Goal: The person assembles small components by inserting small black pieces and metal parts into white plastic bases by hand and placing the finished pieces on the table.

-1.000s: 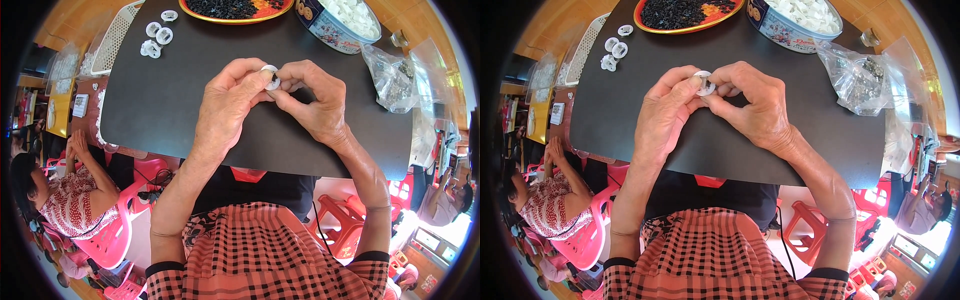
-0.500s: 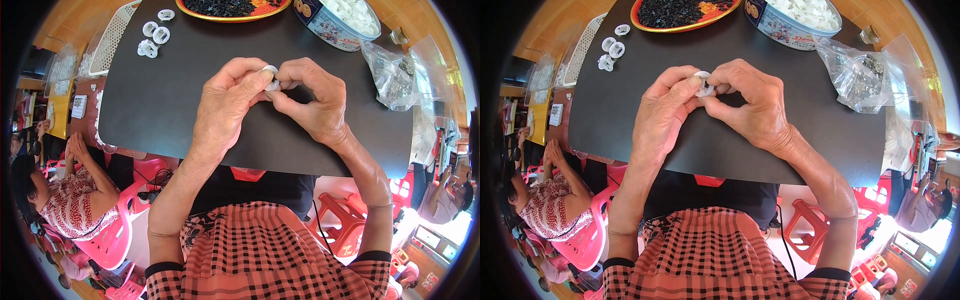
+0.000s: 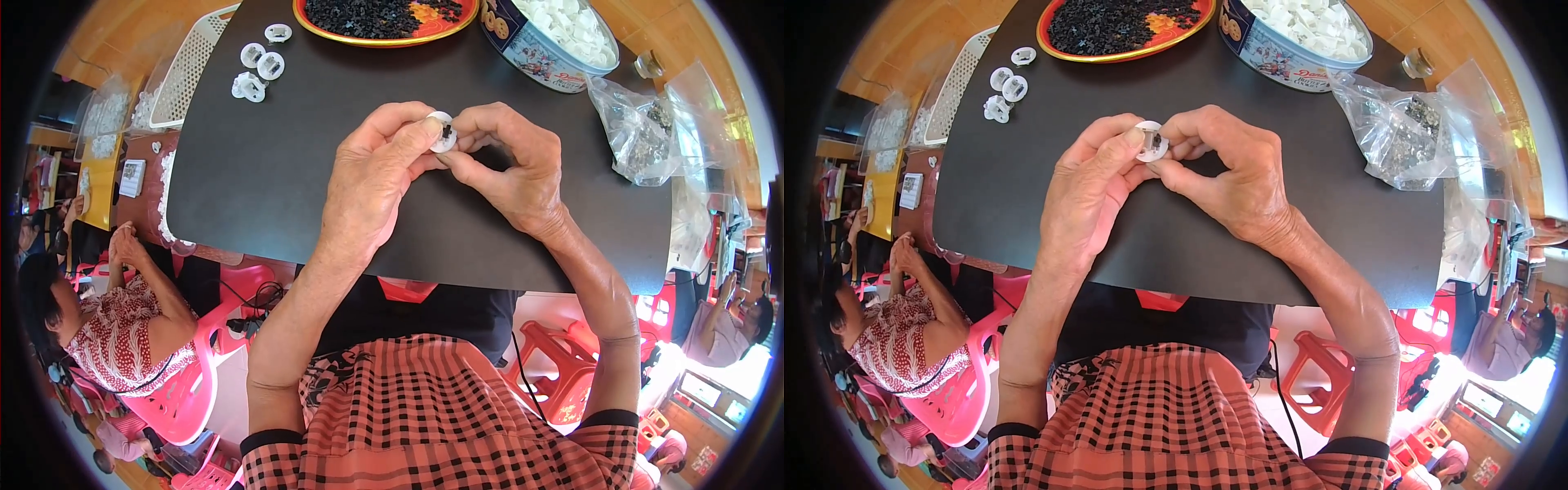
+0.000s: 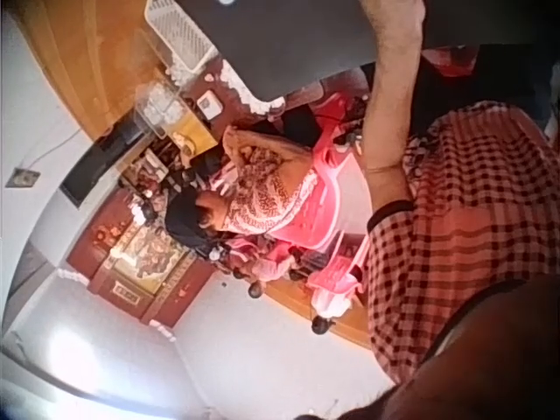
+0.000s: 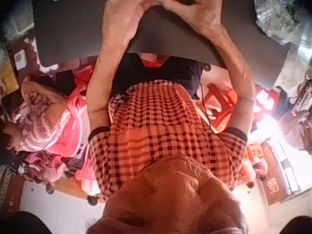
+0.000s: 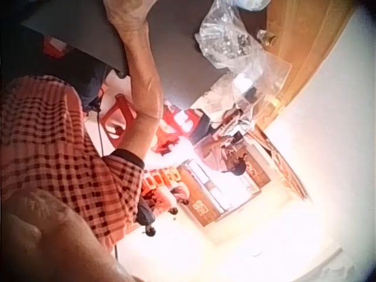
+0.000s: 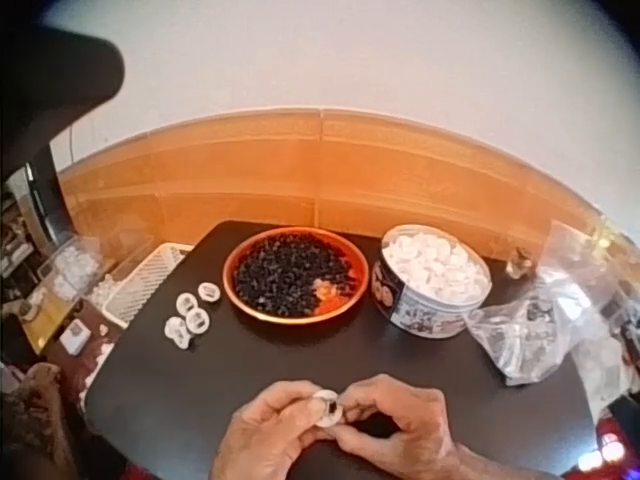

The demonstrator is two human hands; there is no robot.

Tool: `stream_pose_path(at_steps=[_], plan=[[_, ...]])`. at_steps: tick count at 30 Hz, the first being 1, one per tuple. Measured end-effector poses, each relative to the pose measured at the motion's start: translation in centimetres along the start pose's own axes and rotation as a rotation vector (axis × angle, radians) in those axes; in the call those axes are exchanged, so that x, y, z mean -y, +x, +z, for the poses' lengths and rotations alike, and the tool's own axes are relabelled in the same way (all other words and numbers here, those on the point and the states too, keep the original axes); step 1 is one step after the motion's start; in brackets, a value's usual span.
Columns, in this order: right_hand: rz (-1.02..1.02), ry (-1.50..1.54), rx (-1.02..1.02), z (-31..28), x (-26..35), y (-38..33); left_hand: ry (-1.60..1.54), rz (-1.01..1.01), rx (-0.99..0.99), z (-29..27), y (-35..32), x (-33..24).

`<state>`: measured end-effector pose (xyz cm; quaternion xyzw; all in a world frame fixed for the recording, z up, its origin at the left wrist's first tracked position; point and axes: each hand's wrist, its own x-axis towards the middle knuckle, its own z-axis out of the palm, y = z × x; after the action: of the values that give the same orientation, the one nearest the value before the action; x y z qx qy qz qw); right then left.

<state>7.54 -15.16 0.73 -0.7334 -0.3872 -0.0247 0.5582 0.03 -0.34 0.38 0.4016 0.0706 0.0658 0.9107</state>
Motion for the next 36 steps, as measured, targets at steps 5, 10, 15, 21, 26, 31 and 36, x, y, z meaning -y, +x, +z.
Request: stream_pose_path(at_steps=[5,10,15,21,26,31,36], plan=[[-0.136,-0.027,0.006,0.0,-0.1,0.1,-0.002,0.003,0.004,-0.1,-0.1,0.0],[-0.140,-0.061,0.036,-0.4,0.1,0.2,0.022,0.009,0.011,-0.2,0.1,0.3],[-0.141,-0.063,0.053,-0.5,0.3,0.2,0.107,-0.015,0.071,-0.5,0.0,-0.1],[-0.077,0.003,0.098,-1.2,0.2,0.2,0.080,-0.042,0.092,-0.7,0.2,-0.1],[0.067,0.113,0.157,-2.4,-0.3,0.7,0.197,-0.052,0.052,0.2,-0.1,-0.5],[0.251,0.207,0.192,-2.2,0.6,0.6,0.209,-0.023,0.082,-0.2,-0.1,0.0],[0.339,0.283,0.196,-2.2,0.5,0.6,0.245,-0.037,0.072,0.1,-0.1,0.0]])
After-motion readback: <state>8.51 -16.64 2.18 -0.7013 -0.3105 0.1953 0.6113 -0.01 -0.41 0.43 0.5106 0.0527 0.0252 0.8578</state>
